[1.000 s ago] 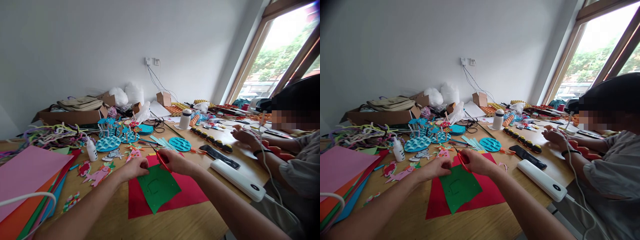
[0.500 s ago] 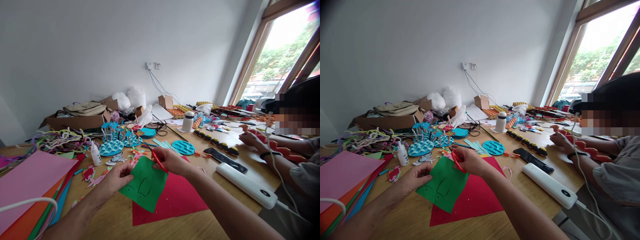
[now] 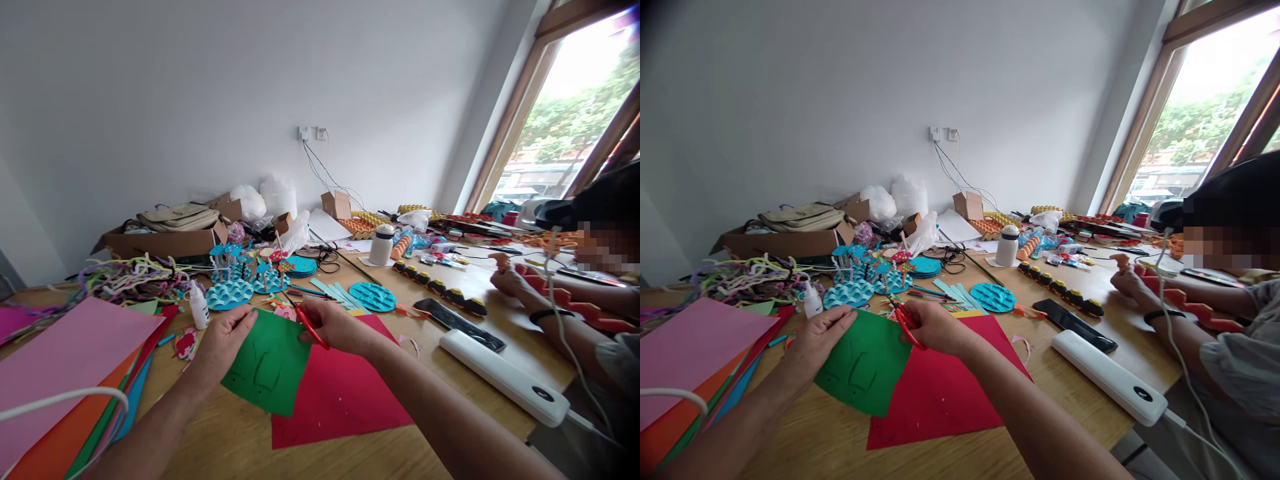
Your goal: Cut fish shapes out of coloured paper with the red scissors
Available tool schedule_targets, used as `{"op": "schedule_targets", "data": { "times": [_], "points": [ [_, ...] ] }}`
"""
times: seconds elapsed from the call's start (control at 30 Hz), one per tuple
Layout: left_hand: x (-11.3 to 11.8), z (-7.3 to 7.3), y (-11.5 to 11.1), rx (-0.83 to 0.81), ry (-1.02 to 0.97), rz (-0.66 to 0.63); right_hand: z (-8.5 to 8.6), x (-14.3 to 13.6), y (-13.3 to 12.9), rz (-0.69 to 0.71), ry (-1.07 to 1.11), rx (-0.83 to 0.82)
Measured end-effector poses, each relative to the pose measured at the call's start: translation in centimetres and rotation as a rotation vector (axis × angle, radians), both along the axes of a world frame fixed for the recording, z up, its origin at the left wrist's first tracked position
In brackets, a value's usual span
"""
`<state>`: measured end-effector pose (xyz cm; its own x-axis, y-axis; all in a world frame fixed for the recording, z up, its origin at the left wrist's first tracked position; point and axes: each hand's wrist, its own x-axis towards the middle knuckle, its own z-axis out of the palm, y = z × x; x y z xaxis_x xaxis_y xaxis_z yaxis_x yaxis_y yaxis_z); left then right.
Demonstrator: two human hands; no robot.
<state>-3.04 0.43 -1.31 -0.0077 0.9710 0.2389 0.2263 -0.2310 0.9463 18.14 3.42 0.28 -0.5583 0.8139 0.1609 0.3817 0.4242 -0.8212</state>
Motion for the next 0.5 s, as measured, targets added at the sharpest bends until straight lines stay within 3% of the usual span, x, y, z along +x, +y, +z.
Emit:
{"op": "schedule_targets", "data": {
  "times": [0.17, 0.27, 0.37, 0.5],
  "points": [
    [-0.9, 0.8, -1.2, -0.117, -0.122, 0.057, 0.4, 0.1, 0.3, -0.099, 0.140, -0.020],
    [-1.6, 1.7, -2.0, -0.357, -0.224, -0.174, 1.1, 0.1, 0.2, -0.135, 0.202, -0.006],
    [-2.1, 2.1, -2.4, -0.406, -0.150, -0.314, 1.5, -0.1, 0.1, -0.159, 0.249, 0.002],
    [-1.9, 1.9, -2.4, -0.378, -0.093, -0.240, 1.3, -0.3, -0.3, -0.231, 0.332, 0.025]
  ]
}}
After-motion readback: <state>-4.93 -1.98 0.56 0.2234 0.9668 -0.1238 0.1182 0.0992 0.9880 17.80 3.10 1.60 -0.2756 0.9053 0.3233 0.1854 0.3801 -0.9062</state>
